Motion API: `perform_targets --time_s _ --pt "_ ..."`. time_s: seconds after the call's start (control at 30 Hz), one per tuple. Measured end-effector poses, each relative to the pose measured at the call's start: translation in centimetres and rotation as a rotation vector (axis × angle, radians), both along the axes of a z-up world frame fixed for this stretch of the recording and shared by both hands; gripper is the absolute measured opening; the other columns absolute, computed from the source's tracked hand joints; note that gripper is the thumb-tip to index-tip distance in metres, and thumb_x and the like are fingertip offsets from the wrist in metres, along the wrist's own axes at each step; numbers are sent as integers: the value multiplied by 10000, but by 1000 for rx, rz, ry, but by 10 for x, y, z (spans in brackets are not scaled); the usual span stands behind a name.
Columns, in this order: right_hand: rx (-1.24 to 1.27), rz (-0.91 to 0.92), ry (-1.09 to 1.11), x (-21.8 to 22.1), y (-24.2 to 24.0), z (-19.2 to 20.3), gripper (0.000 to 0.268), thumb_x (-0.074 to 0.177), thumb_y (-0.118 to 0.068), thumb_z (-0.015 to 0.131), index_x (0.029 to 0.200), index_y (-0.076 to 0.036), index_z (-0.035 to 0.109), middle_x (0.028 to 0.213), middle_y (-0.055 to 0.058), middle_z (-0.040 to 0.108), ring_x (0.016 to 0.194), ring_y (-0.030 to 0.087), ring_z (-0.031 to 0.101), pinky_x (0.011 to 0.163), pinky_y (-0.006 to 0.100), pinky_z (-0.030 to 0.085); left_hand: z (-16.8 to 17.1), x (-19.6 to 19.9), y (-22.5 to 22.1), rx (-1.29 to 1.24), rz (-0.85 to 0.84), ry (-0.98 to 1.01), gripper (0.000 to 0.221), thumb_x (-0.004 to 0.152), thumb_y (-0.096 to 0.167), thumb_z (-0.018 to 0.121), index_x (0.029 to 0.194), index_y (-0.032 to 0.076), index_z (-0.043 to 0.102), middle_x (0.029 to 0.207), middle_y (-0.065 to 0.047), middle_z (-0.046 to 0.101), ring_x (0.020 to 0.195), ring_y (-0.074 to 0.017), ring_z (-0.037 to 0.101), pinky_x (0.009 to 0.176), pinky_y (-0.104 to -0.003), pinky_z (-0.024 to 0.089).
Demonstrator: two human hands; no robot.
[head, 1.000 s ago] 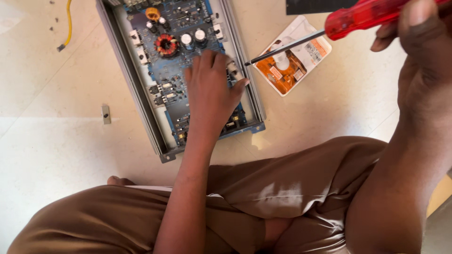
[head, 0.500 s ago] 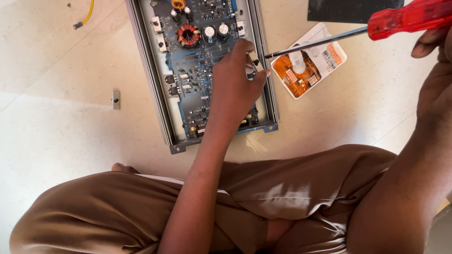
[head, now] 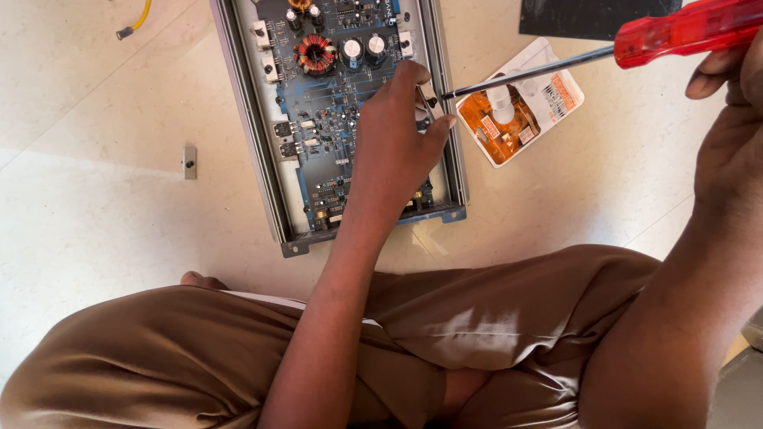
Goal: The person uses a screwdriver to remove and replace components and screws on an internal circuit board of an audio amplifier.
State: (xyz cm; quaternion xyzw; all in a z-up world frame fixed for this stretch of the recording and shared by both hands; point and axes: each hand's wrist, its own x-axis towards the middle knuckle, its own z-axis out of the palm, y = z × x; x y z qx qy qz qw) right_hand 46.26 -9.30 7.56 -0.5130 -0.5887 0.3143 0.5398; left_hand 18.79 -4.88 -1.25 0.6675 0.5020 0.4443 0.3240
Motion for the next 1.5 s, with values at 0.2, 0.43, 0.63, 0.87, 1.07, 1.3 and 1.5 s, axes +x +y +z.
perform_targets --time_s 0.2,0.43,0.63,0.87,1.07,1.3,1.5 --pt "4 3 6 -2 3 2 92 1212 -40 619 1222 45 588 1126 157 700 913 215 663 803 324 548 4 1 -2 -44 -9 -23 484 805 51 841 1184 17 543 1031 -203 714 934 -342 743 785 -424 578" --pt "12 4 23 -4 5 2 84 1213 -32 626 1222 43 588 1118 158 698 895 214 660 787 324 542 6 1 -2 -29 -19 13 497 802 73 841 1189 16 533 1063 -203 710 936 -355 733 778 -434 572" --pt "13 -9 43 -1 4 -3 79 1213 -24 632 1223 41 588 1111 159 697 880 213 656 772 324 537 7 -1 -4 -94 -34 163 502 815 144 854 1189 8 547 1024 -204 706 900 -387 704 758 -463 547" --pt "-5 -8 128 -12 17 -6 74 1214 -15 638 1224 39 588 1103 160 696 862 212 652 756 324 531 1 -1 2 0 2 401 537 661 248 926 1084 42 667 1053 -113 665 1065 -334 590 863 -493 422" --pt "-26 17 55 -30 24 0 115 1211 -23 657 1253 77 621 1159 190 732 814 211 642 698 312 510 -13 -10 6 14 -7 376 534 612 248 948 1033 36 695 1125 -100 607 1123 -307 525 927 -496 352" --pt "-22 47 -25 -42 22 -2 161 1200 -2 661 1308 80 574 1244 178 677 890 201 652 748 303 553 -41 -6 12 152 -75 367 548 630 201 930 1083 22 679 1176 -92 622 1215 -298 540 1033 -473 383" --pt "38 87 -7 -42 23 -10 454 1147 12 619 1509 3 346 1290 200 657 995 224 696 772 295 578 -55 -5 16 139 -51 343 551 639 180 921 1100 9 671 1191 -108 620 1204 -312 547 1034 -460 405"
